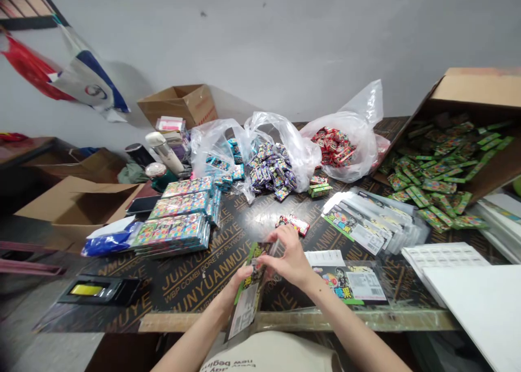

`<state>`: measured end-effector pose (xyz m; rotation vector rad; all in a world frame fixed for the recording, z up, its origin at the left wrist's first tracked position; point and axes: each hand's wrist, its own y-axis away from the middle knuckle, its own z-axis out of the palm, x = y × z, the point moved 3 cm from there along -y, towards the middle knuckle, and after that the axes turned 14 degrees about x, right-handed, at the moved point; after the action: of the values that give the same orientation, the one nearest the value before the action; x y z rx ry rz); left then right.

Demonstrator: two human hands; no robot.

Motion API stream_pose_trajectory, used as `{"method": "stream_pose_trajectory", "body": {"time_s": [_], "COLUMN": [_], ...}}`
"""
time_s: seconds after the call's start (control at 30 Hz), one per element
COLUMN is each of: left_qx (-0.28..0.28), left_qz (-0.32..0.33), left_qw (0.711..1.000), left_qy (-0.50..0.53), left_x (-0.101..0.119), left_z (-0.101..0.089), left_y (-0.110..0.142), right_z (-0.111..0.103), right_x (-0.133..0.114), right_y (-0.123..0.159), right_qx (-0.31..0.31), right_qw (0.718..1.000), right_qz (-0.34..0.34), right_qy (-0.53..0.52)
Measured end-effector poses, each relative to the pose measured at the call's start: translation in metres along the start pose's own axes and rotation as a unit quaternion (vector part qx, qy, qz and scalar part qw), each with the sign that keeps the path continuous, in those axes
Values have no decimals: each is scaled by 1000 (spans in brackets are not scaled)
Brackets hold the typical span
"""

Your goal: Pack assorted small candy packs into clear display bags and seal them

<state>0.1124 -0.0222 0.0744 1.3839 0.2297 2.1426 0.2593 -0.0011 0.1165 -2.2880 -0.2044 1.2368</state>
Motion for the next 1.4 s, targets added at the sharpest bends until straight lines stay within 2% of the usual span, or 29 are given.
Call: {"method": "stream_pose_trajectory", "body": {"time_s": [0.07,0.17,0.27,0.37,0.47,0.53,0.6,0.67,0.73,0.77,0.83,0.9,0.93,1.1,1.17,1.23,1.27,1.37,1.4], "left_qx": [-27,-67,-55,-40,-34,-12,19,59,93,104,120,134,140,140,143,141,144,159,160], "left_qz": [9,10,21,24,27,39,39,24,13,14,39,82,106,204,217,213,209,195,190], "left_qw": [999,994,993,992,990,993,996,997,995,994,992,986,980,938,927,929,933,949,953], "left_qy": [-43,-82,-102,-121,-134,-114,-78,-52,-29,-19,-16,-56,-91,-244,-270,-268,-255,-188,-172], "left_x": [7,15,17,16,15,15,16,17,18,19,22,25,27,32,36,41,44,52,52], "left_z": [2,3,-2,-5,-5,-5,-7,-10,-12,-13,-13,-14,-14,-11,-12,-14,-16,-22,-24], "left_y": [3,5,6,7,5,3,0,-4,-6,-7,-8,-8,-8,-6,-6,-8,-10,-13,-14], "right_z": [-1,-4,-7,-8,-4,0,5,8,12,15,25,31,32,33,33,33,34,36,35], "right_x": [0,-2,-3,0,4,9,14,20,23,24,19,11,9,11,12,11,9,3,4], "right_y": [-3,-2,2,8,13,16,18,20,22,24,27,29,28,19,17,18,20,32,36], "right_qx": [-51,-166,-251,-290,-281,-231,-150,-33,48,48,-29,-101,-109,-59,-45,-50,-74,-198,-219], "right_qw": [998,984,966,956,957,964,972,976,960,945,912,887,882,889,889,878,868,826,819], "right_qz": [-1,-21,-19,-1,31,73,106,135,186,219,269,280,280,305,321,330,334,346,350], "right_qy": [-22,-58,-52,-49,-72,-109,-145,-169,-205,-237,-307,-353,-363,-335,-325,-343,-361,-399,-398]}}
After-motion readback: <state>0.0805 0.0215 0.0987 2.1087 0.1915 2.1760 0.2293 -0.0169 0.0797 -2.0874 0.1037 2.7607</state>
